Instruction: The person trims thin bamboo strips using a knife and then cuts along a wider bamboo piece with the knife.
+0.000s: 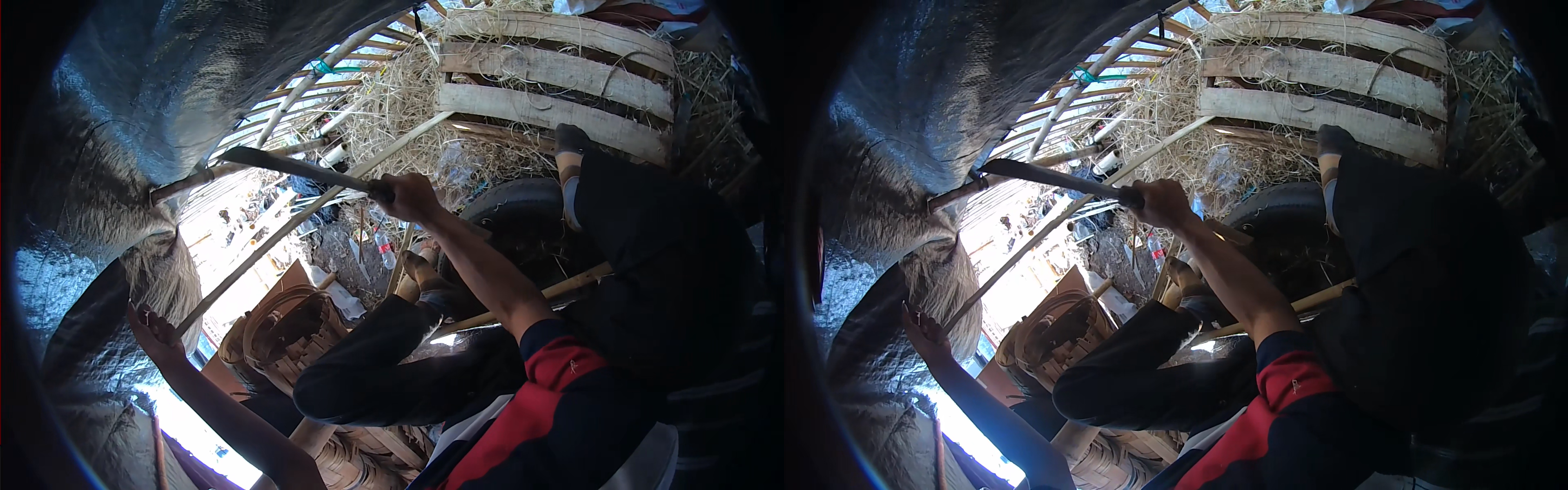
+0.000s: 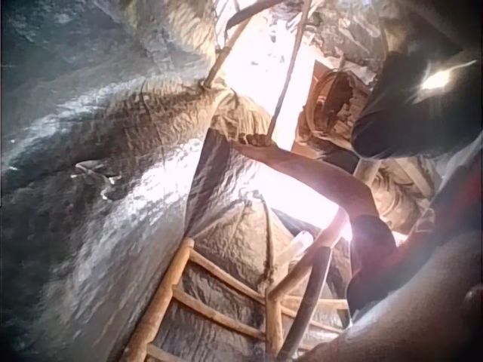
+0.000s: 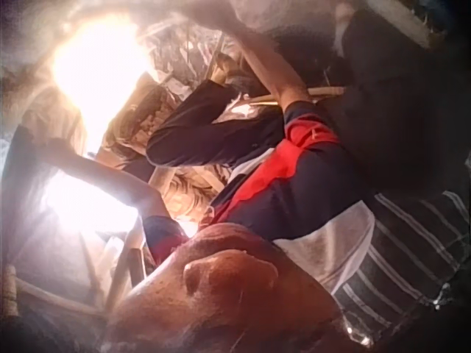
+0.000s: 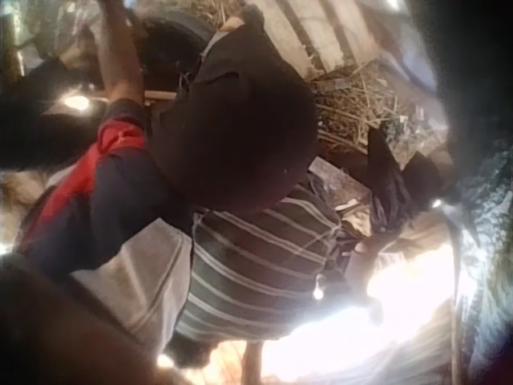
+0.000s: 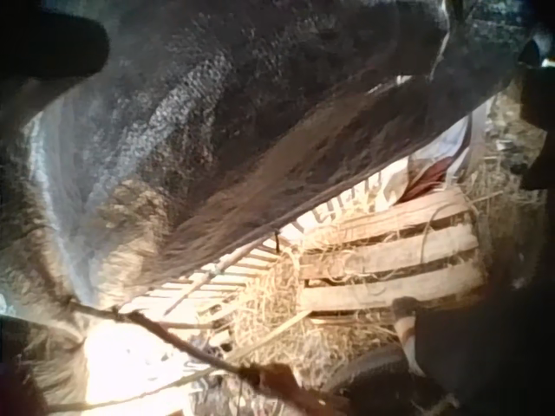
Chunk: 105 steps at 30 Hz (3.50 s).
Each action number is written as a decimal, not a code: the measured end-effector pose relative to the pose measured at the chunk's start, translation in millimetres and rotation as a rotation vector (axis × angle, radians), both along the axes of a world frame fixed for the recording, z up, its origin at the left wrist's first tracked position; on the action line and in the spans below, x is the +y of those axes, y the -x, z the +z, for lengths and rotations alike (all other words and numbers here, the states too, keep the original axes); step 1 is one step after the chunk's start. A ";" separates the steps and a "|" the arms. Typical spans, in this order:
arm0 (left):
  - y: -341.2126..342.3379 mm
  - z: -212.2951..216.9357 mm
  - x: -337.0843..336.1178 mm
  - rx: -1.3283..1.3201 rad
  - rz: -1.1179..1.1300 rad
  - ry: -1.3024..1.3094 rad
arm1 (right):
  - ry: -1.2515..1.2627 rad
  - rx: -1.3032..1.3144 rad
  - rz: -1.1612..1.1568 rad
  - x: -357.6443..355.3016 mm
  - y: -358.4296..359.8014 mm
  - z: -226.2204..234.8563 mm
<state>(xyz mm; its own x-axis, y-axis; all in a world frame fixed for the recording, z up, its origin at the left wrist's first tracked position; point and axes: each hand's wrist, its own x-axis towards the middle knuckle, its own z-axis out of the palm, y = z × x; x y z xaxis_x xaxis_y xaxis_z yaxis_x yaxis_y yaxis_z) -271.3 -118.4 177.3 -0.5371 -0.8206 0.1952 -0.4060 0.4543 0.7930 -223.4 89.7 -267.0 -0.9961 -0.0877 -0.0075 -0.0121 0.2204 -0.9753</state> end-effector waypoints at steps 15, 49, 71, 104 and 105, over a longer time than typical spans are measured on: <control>-13.7 -3.2 -10.6 -0.013 0.005 -0.031 | -0.083 -0.337 -0.096 47.3 -14.0 -62.6; -32.2 -4.4 -66.0 0.005 0.048 -0.275 | 0.000 -0.122 -0.012 21.4 -0.5 -46.8; -45.9 -5.3 -28.7 0.045 -0.006 -0.177 | -0.191 -0.117 -0.012 38.5 -12.7 -58.5; -34.8 -4.0 -45.7 0.079 -0.004 -0.265 | -0.008 -0.261 -0.088 35.9 -22.6 -61.5; -35.3 -4.6 -42.4 0.081 -0.006 -0.265 | -0.008 -0.259 -0.089 35.0 -22.3 -59.4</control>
